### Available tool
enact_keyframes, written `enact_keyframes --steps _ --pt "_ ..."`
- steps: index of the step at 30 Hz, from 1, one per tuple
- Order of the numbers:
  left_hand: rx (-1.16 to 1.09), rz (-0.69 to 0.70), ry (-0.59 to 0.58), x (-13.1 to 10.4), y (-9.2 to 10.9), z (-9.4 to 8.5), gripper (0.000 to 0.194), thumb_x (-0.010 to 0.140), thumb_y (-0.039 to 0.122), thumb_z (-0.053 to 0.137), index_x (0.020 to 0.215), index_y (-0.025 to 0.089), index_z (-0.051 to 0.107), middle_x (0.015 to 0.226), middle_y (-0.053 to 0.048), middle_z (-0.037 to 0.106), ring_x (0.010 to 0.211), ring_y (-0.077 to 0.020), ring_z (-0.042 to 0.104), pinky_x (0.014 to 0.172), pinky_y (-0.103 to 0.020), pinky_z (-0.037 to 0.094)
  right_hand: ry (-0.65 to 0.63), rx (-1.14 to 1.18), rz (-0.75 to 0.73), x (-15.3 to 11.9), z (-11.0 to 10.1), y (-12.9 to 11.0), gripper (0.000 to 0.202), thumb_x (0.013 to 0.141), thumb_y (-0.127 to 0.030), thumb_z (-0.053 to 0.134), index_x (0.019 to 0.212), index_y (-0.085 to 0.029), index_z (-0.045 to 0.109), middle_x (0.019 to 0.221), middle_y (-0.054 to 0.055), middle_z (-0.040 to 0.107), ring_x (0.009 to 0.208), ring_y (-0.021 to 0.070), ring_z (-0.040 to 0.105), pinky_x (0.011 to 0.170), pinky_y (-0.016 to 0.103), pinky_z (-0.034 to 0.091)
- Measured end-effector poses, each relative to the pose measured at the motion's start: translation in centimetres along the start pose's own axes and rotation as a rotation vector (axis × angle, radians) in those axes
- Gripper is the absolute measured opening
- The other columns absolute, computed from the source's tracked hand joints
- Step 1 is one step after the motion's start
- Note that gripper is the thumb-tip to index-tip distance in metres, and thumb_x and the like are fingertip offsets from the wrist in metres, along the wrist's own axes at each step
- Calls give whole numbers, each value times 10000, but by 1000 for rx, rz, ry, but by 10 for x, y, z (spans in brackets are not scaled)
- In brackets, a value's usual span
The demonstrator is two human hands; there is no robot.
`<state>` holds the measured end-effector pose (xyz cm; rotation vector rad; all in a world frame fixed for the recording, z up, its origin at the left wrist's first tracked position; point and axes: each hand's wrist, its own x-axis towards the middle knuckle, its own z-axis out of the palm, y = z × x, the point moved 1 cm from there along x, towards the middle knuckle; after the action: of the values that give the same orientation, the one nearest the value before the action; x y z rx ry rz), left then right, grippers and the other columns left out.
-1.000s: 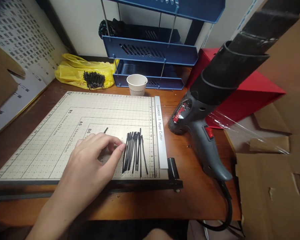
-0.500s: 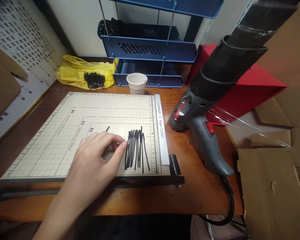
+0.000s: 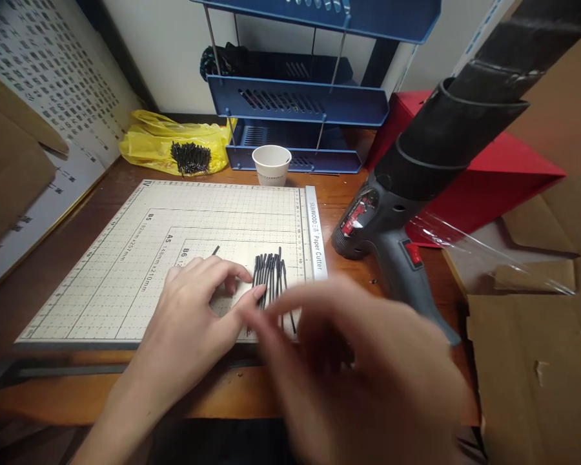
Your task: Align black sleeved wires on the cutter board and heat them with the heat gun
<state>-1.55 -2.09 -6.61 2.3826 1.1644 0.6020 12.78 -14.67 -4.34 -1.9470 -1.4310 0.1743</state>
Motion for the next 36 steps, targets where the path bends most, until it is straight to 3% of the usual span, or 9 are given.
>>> enact_keyframes --steps 2,4,8,11,14,24,30,36 --pt "23 13 -8 0 2 -2 125 956 319 565 879 234 613 826 -5 651 805 -213 551 774 -389 328 34 -12 -5 38 -3 -7 215 873 -415 683 740 -252 639 523 -40 523 442 101 412 417 262 327" --pt "53 30 -13 0 6 -3 163 969 312 543 835 232 594 808 -1 652 780 -209 544 758 -390 314 -38 -83 21 69 -2 -7 258 815 -396 726 655 -241 597 452 -59 459 414 94 374 415 267 277" --pt "56 48 -25 2 8 -1 182 955 313 565 791 233 550 802 0 654 772 -210 543 754 -390 308 -341 -271 45 103 6 1 224 821 -419 661 693 -239 624 584 -24 592 506 122 463 479 272 292" --pt "23 34 -47 3 6 2 193 937 320 597 788 226 518 816 4 641 788 -208 540 763 -385 312 -414 -267 -21 115 11 6 148 845 -372 616 832 -260 712 680 -4 638 590 135 512 539 271 314" --pt "-8 13 -54 3 5 4 205 928 326 620 792 223 506 819 16 625 799 -203 535 777 -383 313 -453 -241 -46 120 15 10 155 837 -314 616 895 -275 754 675 -6 631 608 133 512 576 271 316" --pt "7 22 -35 3 5 6 197 936 310 612 797 226 500 793 22 615 792 -197 537 791 -382 304 -437 -118 -36 112 20 18 167 866 -319 590 825 -264 742 563 -34 521 578 118 450 584 266 291" --pt "14 55 -14 2 4 7 216 931 337 637 803 228 502 810 19 631 813 -202 556 829 -387 304 -362 -208 -8 112 18 25 225 877 -379 586 1011 -261 724 629 -23 539 600 133 442 601 279 289" --pt "17 53 -2 4 3 8 218 921 335 658 802 223 513 801 32 619 796 -192 541 800 -370 289 -389 -210 -30 111 22 29 167 871 -362 583 920 -288 724 606 -28 527 594 129 447 603 273 295"
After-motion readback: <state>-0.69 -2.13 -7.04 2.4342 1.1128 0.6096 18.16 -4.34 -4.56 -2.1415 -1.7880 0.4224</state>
